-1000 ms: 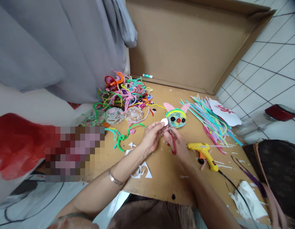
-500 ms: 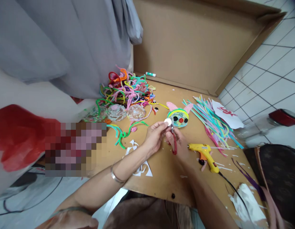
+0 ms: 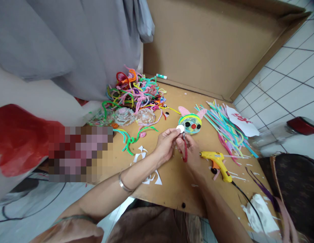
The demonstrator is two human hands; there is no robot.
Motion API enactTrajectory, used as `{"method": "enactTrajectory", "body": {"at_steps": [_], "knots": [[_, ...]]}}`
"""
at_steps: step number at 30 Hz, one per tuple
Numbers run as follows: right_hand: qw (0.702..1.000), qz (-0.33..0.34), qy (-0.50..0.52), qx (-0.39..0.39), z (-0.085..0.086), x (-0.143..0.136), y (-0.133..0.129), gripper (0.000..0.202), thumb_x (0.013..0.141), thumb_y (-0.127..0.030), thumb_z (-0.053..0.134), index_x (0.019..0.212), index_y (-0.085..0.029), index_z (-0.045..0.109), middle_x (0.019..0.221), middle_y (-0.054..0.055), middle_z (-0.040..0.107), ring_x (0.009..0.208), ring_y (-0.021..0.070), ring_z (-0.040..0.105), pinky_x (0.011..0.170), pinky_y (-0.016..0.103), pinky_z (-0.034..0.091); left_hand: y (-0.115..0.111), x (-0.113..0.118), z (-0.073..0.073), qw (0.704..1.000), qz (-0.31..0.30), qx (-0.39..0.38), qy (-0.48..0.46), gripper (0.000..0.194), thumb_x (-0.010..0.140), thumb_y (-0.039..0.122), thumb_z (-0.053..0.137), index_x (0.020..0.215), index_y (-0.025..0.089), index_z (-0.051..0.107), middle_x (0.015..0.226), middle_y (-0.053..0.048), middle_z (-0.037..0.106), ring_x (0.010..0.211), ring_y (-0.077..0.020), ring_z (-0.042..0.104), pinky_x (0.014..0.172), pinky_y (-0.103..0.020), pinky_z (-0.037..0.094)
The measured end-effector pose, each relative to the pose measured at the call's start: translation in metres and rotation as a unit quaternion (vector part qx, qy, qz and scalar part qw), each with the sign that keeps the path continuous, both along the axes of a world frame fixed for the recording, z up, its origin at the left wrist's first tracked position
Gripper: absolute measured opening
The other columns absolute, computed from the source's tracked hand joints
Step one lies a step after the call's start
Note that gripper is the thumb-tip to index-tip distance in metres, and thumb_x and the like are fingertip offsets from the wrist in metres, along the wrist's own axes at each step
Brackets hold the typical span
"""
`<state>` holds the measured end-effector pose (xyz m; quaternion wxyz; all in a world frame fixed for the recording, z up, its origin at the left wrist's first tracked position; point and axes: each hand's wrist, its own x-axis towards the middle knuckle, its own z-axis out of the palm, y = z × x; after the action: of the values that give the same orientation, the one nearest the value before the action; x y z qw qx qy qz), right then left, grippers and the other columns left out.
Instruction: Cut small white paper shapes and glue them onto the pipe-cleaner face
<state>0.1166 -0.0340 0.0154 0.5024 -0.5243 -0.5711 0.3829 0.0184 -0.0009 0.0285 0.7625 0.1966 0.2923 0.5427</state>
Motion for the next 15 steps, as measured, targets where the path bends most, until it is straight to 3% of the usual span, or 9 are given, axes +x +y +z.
{"method": "enactTrajectory", "body": {"at_steps": [15], "knots": [[1.0, -0.008, 0.013, 0.0, 0.0083, -0.0006, -0.0013, 0.032, 0.079, -0.05, 0.061, 0.073, -0.021, 0.05, 0.053, -0.006, 0.041, 0.051, 0.0104, 0.041, 0.048, 0.023, 0.033, 0.0012, -0.0008, -0.0025, 0.999, -0.004, 0.034, -0.003, 0.025, 0.057, 0.027, 0.078, 0.068, 0.013, 0.06, 0.06, 0.001, 0.06, 0.053, -0.0081, 0.054, 0.051, -0.02, 0.041]]}}
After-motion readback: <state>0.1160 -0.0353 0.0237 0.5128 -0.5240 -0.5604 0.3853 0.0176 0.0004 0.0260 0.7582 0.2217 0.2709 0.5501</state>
